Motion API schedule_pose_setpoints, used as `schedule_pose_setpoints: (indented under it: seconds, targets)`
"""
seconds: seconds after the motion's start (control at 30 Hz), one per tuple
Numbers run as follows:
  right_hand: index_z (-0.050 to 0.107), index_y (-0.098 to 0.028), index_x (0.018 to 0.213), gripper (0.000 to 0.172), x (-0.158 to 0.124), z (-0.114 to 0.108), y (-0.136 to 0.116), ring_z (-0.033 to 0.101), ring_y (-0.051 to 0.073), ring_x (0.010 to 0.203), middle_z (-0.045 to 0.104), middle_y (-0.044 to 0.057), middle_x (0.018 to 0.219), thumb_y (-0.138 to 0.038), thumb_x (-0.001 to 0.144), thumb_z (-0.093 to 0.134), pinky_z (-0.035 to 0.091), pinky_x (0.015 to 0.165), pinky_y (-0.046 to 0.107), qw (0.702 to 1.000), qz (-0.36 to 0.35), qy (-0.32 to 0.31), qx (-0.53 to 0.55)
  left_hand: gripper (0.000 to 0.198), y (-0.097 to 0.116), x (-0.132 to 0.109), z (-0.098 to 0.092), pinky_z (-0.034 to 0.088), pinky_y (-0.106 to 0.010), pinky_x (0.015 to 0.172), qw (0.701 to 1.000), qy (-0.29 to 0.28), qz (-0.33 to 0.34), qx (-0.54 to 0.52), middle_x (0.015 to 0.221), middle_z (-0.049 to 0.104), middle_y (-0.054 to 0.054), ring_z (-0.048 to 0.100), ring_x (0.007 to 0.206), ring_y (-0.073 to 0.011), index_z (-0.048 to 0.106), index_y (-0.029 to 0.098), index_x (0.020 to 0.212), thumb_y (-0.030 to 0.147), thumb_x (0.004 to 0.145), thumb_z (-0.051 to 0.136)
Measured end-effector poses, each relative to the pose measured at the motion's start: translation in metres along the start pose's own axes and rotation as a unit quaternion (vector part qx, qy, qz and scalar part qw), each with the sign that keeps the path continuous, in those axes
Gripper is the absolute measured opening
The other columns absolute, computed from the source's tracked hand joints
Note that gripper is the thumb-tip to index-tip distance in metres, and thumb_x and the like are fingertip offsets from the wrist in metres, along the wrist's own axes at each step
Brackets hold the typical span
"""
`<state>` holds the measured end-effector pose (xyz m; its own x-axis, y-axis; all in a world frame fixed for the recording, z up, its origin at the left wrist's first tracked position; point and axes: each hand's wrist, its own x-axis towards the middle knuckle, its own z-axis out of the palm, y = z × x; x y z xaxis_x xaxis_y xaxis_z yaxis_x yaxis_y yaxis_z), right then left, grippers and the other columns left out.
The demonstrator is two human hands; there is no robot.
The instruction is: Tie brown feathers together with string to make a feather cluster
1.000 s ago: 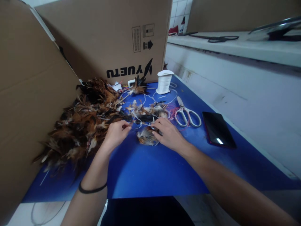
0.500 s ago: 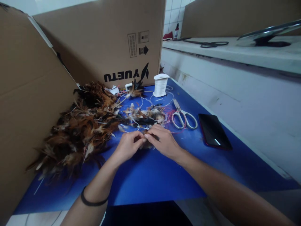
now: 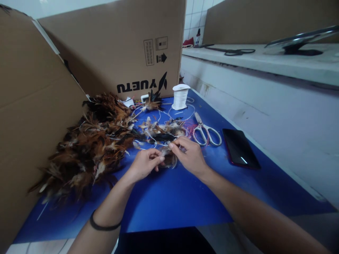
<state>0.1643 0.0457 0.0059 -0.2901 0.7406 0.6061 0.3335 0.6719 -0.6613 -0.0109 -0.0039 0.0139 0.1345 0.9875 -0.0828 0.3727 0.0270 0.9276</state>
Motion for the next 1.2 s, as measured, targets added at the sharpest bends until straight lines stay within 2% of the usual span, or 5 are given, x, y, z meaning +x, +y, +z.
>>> schedule_pose_setpoints:
  seconds: [0.3,0.43,0.7,0.97,1.2]
  targets:
    - [0.054,-0.018,0.066,0.02,0.001,-0.001,-0.002,0.05,0.013,0.066,0.053,0.0,0.066,-0.023,0.086,0.051,0.04,0.066,0.028,1.0,-0.002,0.012,-0.002,0.022,0.001,0.0,0.0,0.033,-0.017,0.039,0.999,0.023,0.016,0.017,0.061,0.066,-0.003,0.049,0.041,-0.0063,0.061,0.015,0.069,0.033,0.079,0.056]
    - [0.056,-0.019,0.071,0.019,0.0,-0.003,-0.002,0.052,0.013,0.067,0.056,0.001,0.069,-0.025,0.088,0.049,0.041,0.067,0.028,1.0,0.012,0.006,0.01,0.021,0.0,0.002,-0.004,0.032,-0.016,0.037,0.993,0.109,0.024,-0.035,0.06,0.065,-0.002,0.048,0.039,-0.0054,0.061,0.014,0.069,0.032,0.077,0.06]
    - [0.059,-0.02,0.08,0.015,-0.002,-0.002,0.004,0.056,0.015,0.073,0.061,0.002,0.076,-0.027,0.089,0.049,0.043,0.071,0.029,1.0,0.026,-0.002,0.006,0.024,0.008,0.004,-0.031,0.029,-0.015,0.036,0.875,0.351,0.158,-0.293,0.065,0.064,-0.002,0.046,0.041,-0.0042,0.061,0.014,0.078,0.035,0.071,0.07]
    - [0.06,-0.02,0.08,0.015,-0.003,0.0,0.006,0.057,0.014,0.071,0.062,0.001,0.075,-0.027,0.088,0.049,0.044,0.069,0.028,0.999,0.028,-0.015,-0.014,0.024,0.012,0.002,-0.047,0.029,-0.015,0.037,0.811,0.431,0.217,-0.33,0.062,0.061,0.001,0.044,0.039,-0.0026,0.059,0.015,0.075,0.034,0.07,0.072]
    - [0.061,-0.021,0.089,0.011,-0.003,0.013,0.009,0.057,0.015,0.071,0.062,0.002,0.08,-0.02,0.085,0.051,0.046,0.067,0.029,0.998,-0.013,-0.051,-0.036,0.026,0.007,0.004,-0.05,0.028,-0.016,0.035,0.811,0.447,0.213,-0.313,0.065,0.063,0.0,0.044,0.038,-0.0024,0.06,0.014,0.076,0.037,0.072,0.07]
